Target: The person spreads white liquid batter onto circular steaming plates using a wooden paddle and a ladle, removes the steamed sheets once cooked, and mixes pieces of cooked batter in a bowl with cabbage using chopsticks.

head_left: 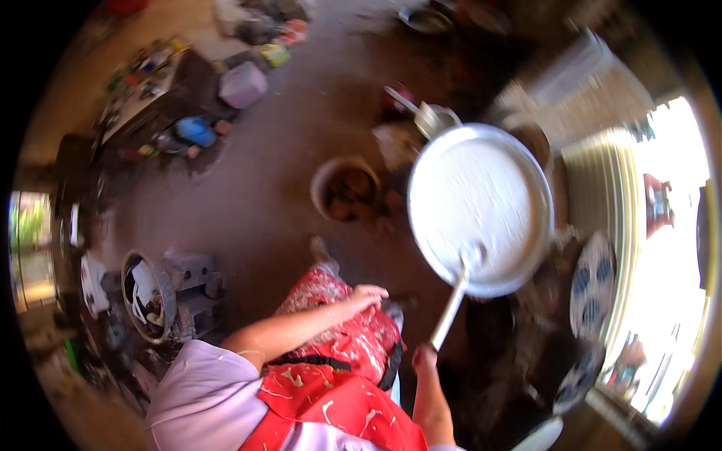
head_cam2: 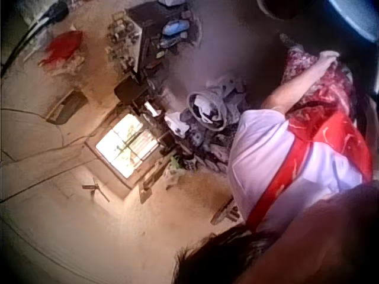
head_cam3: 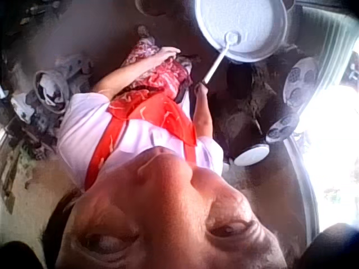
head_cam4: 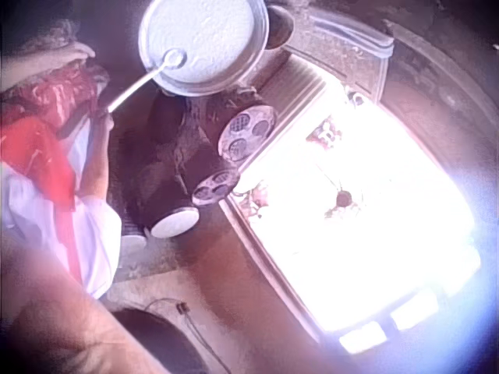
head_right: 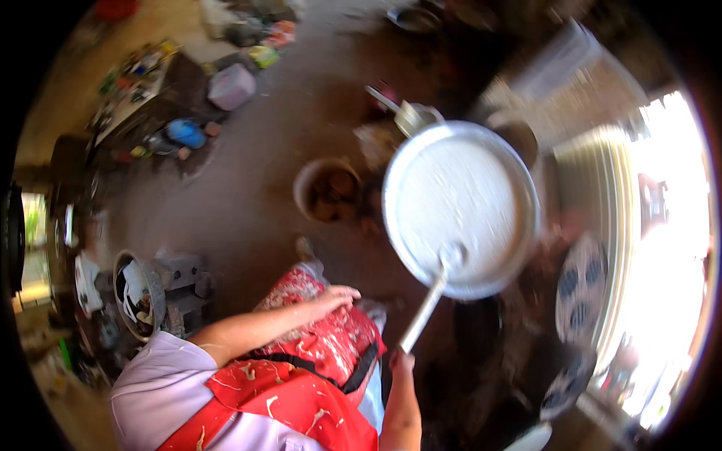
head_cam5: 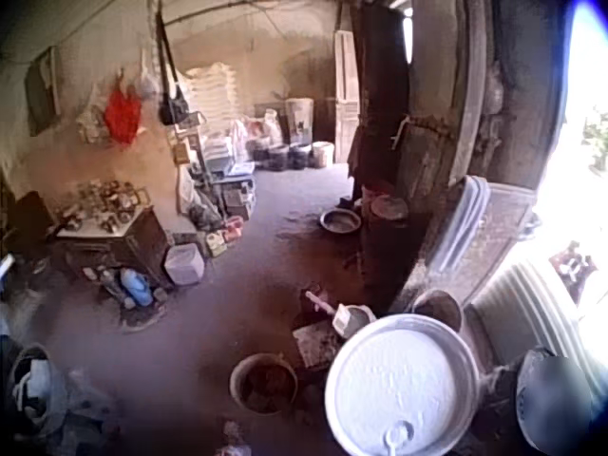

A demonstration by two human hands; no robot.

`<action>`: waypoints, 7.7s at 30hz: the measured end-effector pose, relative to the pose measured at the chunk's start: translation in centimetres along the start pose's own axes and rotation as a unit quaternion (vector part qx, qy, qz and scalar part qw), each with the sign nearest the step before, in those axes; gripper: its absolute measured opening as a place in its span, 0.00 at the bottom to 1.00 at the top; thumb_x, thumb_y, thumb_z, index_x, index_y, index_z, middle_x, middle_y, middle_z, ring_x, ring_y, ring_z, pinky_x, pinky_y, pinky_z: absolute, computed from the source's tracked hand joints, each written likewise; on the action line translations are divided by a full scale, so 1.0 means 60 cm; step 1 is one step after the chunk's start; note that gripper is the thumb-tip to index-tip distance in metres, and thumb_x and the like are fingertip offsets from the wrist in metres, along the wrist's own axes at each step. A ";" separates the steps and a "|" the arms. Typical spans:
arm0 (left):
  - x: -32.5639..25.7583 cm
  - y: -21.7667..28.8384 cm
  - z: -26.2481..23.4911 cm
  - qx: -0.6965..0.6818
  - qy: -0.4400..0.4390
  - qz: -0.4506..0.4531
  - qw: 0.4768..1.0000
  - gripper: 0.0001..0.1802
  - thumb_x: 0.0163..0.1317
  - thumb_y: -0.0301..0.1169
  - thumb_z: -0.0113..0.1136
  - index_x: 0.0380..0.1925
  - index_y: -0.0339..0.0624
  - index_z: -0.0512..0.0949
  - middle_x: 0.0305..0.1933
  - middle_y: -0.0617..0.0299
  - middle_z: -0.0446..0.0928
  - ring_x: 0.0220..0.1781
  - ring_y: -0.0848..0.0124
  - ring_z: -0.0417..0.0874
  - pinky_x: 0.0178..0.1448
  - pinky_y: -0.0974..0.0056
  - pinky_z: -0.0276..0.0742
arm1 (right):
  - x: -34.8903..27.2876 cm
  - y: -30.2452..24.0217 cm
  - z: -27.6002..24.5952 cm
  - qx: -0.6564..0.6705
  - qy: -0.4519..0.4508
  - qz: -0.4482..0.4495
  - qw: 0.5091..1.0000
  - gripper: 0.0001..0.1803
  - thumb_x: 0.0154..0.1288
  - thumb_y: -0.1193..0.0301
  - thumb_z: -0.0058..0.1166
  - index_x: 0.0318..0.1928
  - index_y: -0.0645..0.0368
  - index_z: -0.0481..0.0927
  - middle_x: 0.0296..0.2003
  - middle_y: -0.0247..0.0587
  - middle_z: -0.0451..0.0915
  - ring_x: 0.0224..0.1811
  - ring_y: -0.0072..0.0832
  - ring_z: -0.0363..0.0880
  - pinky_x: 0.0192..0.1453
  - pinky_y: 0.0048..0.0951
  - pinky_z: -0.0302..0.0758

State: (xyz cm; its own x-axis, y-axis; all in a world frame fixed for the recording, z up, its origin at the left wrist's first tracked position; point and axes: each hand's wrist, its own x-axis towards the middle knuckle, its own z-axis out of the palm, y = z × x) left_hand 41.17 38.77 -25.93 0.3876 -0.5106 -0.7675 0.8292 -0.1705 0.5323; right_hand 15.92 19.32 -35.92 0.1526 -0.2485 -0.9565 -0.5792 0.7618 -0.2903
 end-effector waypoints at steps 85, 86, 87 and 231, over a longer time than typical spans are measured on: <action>-0.039 1.320 -1.889 -0.370 0.417 0.277 0.782 0.41 0.53 0.45 0.61 0.62 0.39 0.55 0.51 0.57 0.71 0.48 0.66 0.77 0.52 0.60 0.70 | -0.371 -0.511 2.818 -0.303 -0.227 -0.562 0.735 0.23 0.67 0.58 0.41 0.25 0.62 0.79 0.19 0.31 0.74 0.16 0.15 0.61 0.22 0.19 0.57; -0.043 1.315 -1.888 -0.370 0.418 0.277 0.782 0.41 0.54 0.45 0.61 0.62 0.38 0.56 0.50 0.57 0.71 0.48 0.66 0.77 0.52 0.60 0.70 | -0.364 -0.509 2.827 -0.412 -0.208 -0.520 0.719 0.23 0.66 0.57 0.41 0.27 0.63 0.79 0.21 0.34 0.76 0.16 0.16 0.62 0.21 0.19 0.57; -0.046 1.308 -1.886 -0.372 0.421 0.278 0.780 0.41 0.54 0.46 0.61 0.61 0.37 0.56 0.50 0.57 0.71 0.47 0.66 0.77 0.52 0.60 0.70 | -0.358 -0.501 2.841 -0.516 -0.187 -0.469 0.692 0.23 0.66 0.57 0.42 0.29 0.64 0.80 0.24 0.36 0.77 0.15 0.16 0.63 0.20 0.19 0.57; -0.596 0.650 -0.239 0.458 -0.509 -0.548 0.480 0.27 0.67 0.48 0.34 0.57 0.40 0.64 0.57 0.56 0.69 0.57 0.66 0.71 0.62 0.61 0.65 | -1.190 0.191 0.975 0.204 0.491 -0.732 0.426 0.24 0.68 0.53 0.31 0.20 0.52 0.69 0.14 0.29 0.64 0.11 0.16 0.57 0.23 0.19 0.54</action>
State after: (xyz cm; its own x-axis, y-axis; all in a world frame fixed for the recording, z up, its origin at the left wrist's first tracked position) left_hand 65.42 62.46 17.14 -0.8641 0.2419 -0.4414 -0.3961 -0.8679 0.2998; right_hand 45.26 80.78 27.43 -0.4140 -0.6133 0.6727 -0.2215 -0.6489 -0.7279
